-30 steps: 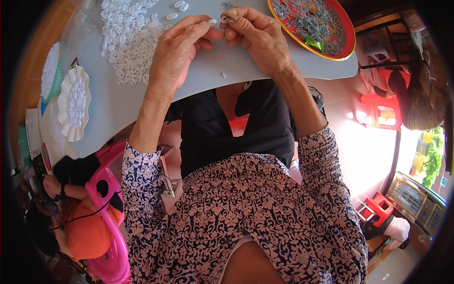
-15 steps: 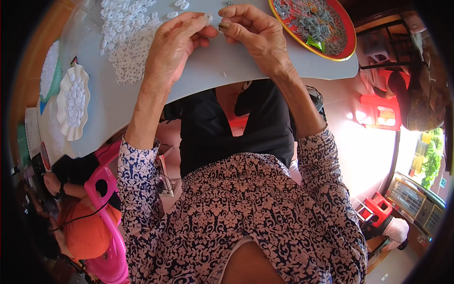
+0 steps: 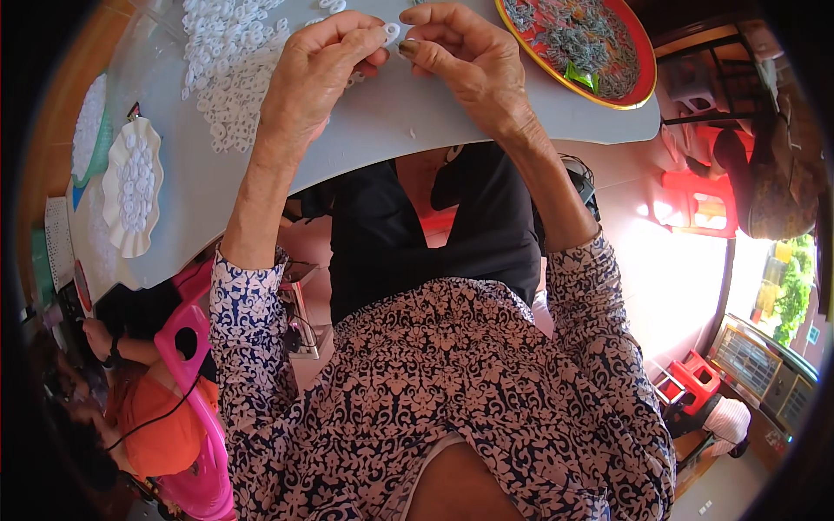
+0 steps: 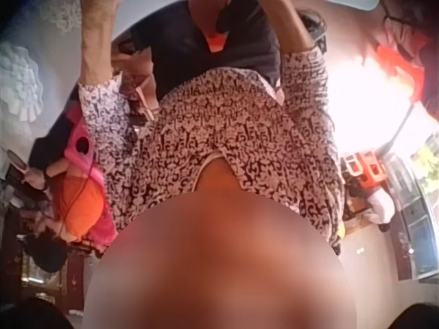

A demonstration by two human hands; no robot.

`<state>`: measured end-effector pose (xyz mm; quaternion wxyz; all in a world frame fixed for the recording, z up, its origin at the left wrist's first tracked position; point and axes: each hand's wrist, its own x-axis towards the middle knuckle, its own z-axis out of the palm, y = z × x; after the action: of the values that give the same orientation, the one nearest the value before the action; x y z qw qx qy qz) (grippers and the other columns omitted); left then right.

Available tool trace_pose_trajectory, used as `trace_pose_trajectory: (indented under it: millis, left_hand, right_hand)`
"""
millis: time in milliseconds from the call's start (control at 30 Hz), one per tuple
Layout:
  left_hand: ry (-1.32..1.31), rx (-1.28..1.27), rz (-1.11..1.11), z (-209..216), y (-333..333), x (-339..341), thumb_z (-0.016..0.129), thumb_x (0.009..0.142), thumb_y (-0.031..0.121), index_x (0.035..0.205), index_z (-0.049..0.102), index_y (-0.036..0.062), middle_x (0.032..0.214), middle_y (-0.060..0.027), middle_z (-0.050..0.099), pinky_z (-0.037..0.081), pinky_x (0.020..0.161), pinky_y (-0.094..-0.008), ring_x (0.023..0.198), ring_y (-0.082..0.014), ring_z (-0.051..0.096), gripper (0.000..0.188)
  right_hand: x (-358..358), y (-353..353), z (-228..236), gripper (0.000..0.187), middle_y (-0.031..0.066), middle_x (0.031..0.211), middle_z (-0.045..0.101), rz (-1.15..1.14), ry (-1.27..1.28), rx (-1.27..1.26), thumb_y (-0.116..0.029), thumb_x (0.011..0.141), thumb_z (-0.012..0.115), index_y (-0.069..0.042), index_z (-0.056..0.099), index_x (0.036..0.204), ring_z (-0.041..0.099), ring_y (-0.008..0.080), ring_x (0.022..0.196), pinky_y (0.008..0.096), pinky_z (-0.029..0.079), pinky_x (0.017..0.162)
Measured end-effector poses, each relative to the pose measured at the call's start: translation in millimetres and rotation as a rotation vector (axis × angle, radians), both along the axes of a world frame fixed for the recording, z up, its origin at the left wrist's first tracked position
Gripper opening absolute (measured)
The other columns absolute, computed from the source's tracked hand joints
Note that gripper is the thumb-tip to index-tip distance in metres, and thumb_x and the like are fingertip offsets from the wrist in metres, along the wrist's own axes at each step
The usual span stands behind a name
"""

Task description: Sorting and arranging small white plastic garment accessories on a table.

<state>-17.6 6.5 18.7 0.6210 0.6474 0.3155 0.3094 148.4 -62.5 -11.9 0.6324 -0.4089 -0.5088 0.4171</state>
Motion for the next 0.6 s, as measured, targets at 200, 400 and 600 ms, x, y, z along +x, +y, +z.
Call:
trace_pose_trajectory:
  millis: [200,400,600]
  left_hand:
    - [0.129,0.167,-0.124,-1,9,-3,0.056,0.091,0.021,0.101,0.062,-0.0002,0.079,-0.0004,0.057,0.041,0.07,-0.0201,0.075,-0.0067,0.052,0.025]
    - [0.098,0.261,-0.008,-5,-5,2,0.049,0.093,0.03,0.09,0.061,0.0022,0.067,-0.0031,0.058,0.044,0.064,-0.025,0.065,-0.0108,0.053,0.03]
    - [0.188,0.38,0.077,-5,-17,5,0.045,0.094,0.036,0.086,0.057,0.0015,0.063,-0.0025,0.054,0.041,0.059,-0.0262,0.061,-0.0118,0.05,0.037]
  right_hand:
    - [-3,-3,4,0.024,0.0039,0.085,0.064,-0.03,-0.113,0.031,-0.001,0.085,0.06,0.0,0.06,0.11,0.057,0.0071,0.071,0.0219,0.049,0.069]
    - [-1,-2,2,0.022,0.0047,0.088,0.065,-0.034,-0.016,0.003,-0.003,0.088,0.058,0.001,0.06,0.109,0.06,0.0085,0.076,0.0222,0.051,0.072]
    - [-5,-2,3,0.024,0.0063,0.088,0.066,0.005,0.001,-0.001,-0.006,0.087,0.061,0.002,0.059,0.11,0.063,0.0104,0.082,0.0246,0.053,0.074]
